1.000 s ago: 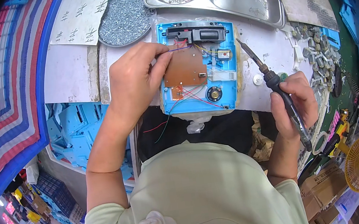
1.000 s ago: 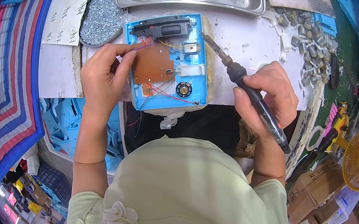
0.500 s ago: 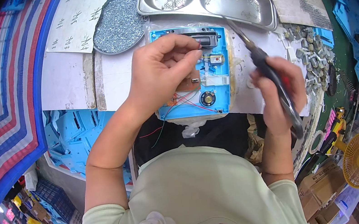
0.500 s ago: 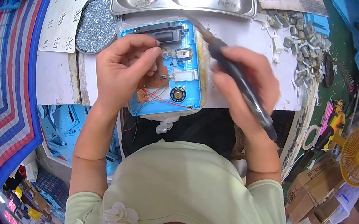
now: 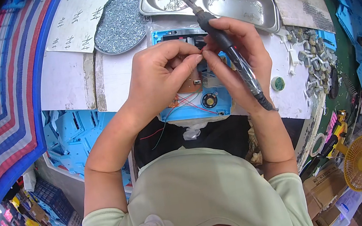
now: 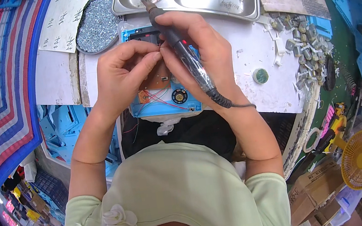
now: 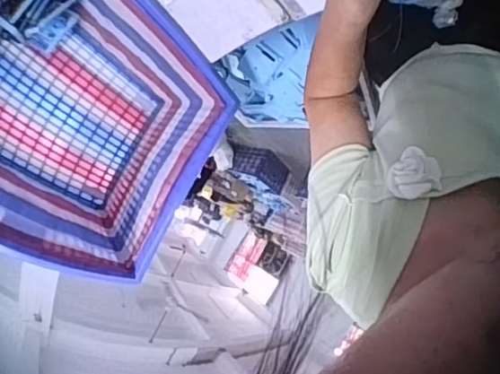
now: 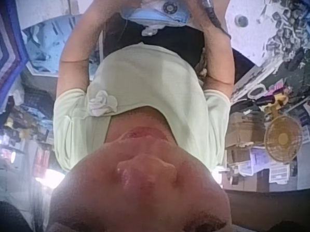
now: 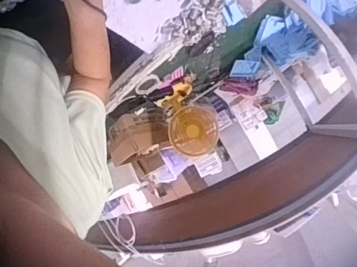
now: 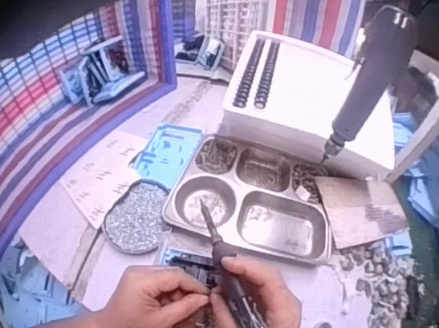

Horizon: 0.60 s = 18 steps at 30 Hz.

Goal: Assembling and soldering components of a blue plastic electronic device at a factory workbench.

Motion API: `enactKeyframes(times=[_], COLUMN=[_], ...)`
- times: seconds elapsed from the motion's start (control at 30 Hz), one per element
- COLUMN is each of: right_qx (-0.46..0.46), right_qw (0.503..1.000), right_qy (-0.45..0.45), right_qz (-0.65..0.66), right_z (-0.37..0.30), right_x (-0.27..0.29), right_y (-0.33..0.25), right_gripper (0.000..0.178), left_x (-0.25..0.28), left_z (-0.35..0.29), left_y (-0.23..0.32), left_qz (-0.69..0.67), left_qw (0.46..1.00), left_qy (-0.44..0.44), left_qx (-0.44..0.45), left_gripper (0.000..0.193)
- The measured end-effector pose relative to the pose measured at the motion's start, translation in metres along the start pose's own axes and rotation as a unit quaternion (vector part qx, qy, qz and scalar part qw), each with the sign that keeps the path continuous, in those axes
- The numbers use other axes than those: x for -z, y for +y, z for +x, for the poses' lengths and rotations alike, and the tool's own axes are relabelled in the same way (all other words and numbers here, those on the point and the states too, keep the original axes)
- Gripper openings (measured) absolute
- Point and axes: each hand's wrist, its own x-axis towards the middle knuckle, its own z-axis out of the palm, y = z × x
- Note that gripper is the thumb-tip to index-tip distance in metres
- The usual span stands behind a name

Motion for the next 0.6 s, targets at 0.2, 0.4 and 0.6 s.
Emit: enactKeyframes(times=[0.2, 0.4, 0.6], right_qx=[0.010, 0.021, 0.116], right_qw=[1.000, 0.997, 0.986], right_qy=[-0.010, 0.043, 0.046], right_qz=[-0.016, -0.055, -0.108], right_z=[0.002, -0.002, -0.008], right_x=[0.001, -0.004, -0.007], right_y=[0.000, 0.004, 0.012], right_gripper=[0.049, 0.042, 0.046], left_x=[0.002, 0.003, 0.003], left_z=[0.001, -0.001, -0.002], left_y=[-0.002, -0.001, 0.000], left_qz=[0.037, 0.027, 0.102], left_qw=[0.999, 0.999, 0.994], left_qy=[-0.014, 0.016, 0.017], left_qx=[-0.005, -0.013, -0.026], left_gripper=[0.011, 0.009, 0.008])
